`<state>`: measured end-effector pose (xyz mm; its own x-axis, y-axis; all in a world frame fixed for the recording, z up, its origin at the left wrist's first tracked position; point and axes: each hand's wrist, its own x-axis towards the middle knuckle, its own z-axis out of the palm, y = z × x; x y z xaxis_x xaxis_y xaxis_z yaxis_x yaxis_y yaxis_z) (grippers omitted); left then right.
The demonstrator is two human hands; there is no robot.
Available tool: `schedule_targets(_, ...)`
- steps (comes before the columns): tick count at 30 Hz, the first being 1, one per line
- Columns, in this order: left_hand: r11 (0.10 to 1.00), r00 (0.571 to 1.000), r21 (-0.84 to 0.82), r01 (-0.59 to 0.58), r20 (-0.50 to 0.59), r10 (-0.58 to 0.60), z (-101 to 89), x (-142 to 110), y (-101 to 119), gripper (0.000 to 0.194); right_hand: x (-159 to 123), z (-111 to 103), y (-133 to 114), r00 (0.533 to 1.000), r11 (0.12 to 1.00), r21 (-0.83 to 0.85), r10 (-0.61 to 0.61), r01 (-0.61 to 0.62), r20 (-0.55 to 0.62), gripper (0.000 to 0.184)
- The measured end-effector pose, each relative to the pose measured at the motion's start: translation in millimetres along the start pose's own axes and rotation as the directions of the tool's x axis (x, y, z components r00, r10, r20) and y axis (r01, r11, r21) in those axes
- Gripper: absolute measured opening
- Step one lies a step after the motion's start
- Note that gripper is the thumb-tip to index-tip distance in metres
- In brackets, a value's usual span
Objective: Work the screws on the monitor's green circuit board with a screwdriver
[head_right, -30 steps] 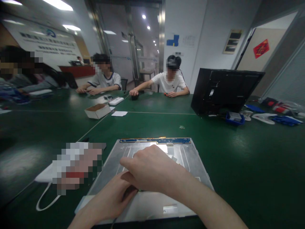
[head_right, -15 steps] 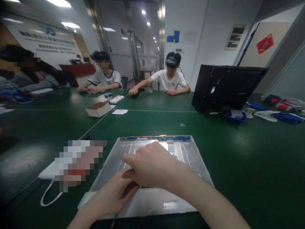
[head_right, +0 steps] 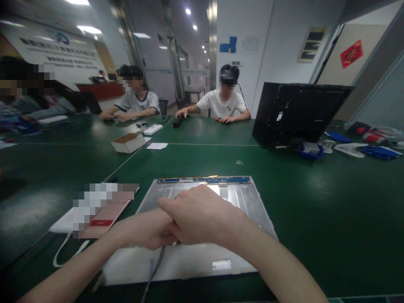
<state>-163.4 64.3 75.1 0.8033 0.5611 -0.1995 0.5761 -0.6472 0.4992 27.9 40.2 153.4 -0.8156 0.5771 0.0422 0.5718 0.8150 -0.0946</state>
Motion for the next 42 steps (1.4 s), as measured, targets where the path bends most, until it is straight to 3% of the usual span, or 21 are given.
schedule_targets(2, 1.0, 0.996, 0.009, -0.02, 0.087, 0.019, -4.9, 6, -2, 0.01, 0, 1, 1, 1.0, 1.0, -0.007, 0.008, -0.009, -0.017, 0.013)
schedule_targets(4, 1.0, 0.994, 0.004, -0.028, 0.105, 0.027, -7.0, 10, -2, 0.009, 0, 2, 1, 0.999, 1.0, -0.017, 0.012, -0.012, -0.036, 0.012)
schedule_targets(12, 0.993, 0.997, -0.09, -0.076, -0.034, 0.073, 3.0, 3, -10, 0.008, 3, 1, 0, 0.999, 0.999, 0.02, -0.028, 0.028, -0.017, 0.009)
schedule_targets(18, 0.985, 0.993, -0.17, -0.042, -0.115, 0.023, 22.1, 4, -20, 0.009, 1, 3, -1, 0.996, 0.994, 0.06, -0.088, 0.09, -0.031, 0.018)
schedule_targets(26, 0.981, 0.991, -0.186, -0.054, -0.129, 0.03, 34.5, 8, -34, 0.012, 1, -1, -5, 1.0, 0.998, 0.059, -0.011, 0.01, 0.016, 0.014)
schedule_targets(31, 0.98, 0.996, -0.2, -0.006, -0.083, -0.011, 28.4, 7, -28, 0.012, 3, 0, -6, 0.999, 0.998, 0.054, -0.018, 0.016, 0.035, 0.01)
schedule_targets(42, 0.986, 0.988, -0.167, 0.007, -0.148, -0.032, 23.1, 7, -14, 0.007, 1, -3, -5, 0.997, 0.995, 0.082, -0.062, 0.058, 0.039, 0.016)
